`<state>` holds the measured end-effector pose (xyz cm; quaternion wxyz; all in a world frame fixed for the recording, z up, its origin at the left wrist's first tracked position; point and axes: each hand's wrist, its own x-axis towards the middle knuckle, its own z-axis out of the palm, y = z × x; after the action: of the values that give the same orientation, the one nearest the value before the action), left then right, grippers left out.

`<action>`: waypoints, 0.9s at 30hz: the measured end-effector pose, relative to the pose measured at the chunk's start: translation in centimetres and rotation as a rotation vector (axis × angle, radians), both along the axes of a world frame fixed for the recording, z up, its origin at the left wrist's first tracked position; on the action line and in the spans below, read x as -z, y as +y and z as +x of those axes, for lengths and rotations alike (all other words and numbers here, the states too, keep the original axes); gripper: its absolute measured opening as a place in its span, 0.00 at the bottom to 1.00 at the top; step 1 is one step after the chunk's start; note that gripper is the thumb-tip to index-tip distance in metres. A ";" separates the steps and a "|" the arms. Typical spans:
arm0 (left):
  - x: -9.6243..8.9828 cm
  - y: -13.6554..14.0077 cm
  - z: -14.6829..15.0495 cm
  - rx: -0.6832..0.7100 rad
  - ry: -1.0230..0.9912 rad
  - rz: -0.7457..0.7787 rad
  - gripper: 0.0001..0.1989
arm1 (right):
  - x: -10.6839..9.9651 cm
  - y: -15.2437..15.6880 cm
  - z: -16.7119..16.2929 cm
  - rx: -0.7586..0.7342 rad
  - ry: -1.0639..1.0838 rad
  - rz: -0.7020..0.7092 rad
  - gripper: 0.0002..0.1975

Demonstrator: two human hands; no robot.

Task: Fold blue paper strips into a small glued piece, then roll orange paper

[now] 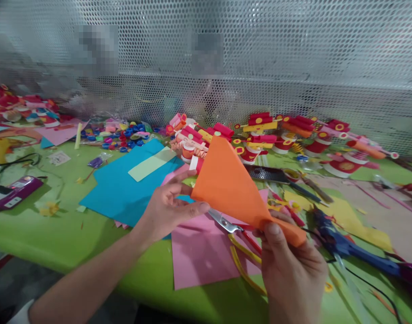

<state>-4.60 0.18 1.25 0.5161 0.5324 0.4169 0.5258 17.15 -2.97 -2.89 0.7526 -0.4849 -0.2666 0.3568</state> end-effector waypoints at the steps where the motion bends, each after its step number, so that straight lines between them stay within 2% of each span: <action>1: 0.1 0.1 0.0 0.018 -0.027 -0.019 0.13 | -0.1 -0.1 -0.2 0.006 -0.022 0.007 0.15; 5: 0.5 0.4 0.1 0.151 -0.188 -0.157 0.14 | -0.4 -0.4 -0.8 0.041 -0.089 0.022 0.16; 8: 0.7 0.4 0.2 0.203 -0.292 -0.197 0.16 | -0.5 -0.4 -0.9 0.036 -0.074 0.004 0.17; 15: 0.0 -0.1 0.4 0.249 -0.258 -0.208 0.17 | -0.3 -0.3 -0.3 0.007 -0.049 -0.057 0.18; 19: -0.2 -0.3 0.4 0.149 -0.105 -0.085 0.12 | -0.5 0.0 -0.2 -0.003 0.003 -0.093 0.20; 24: -0.2 -1.1 0.7 0.067 0.134 0.112 0.23 | -1.1 0.4 -0.1 -0.047 0.096 -0.168 0.23; 27: -0.4 -1.6 0.9 0.086 0.137 0.121 0.23 | -1.3 0.5 0.0 -0.089 0.154 -0.179 0.24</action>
<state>-3.66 -1.46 1.61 0.4755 0.6146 0.3953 0.4897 17.20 -2.42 -1.56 0.7080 -0.5088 -0.1965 0.4486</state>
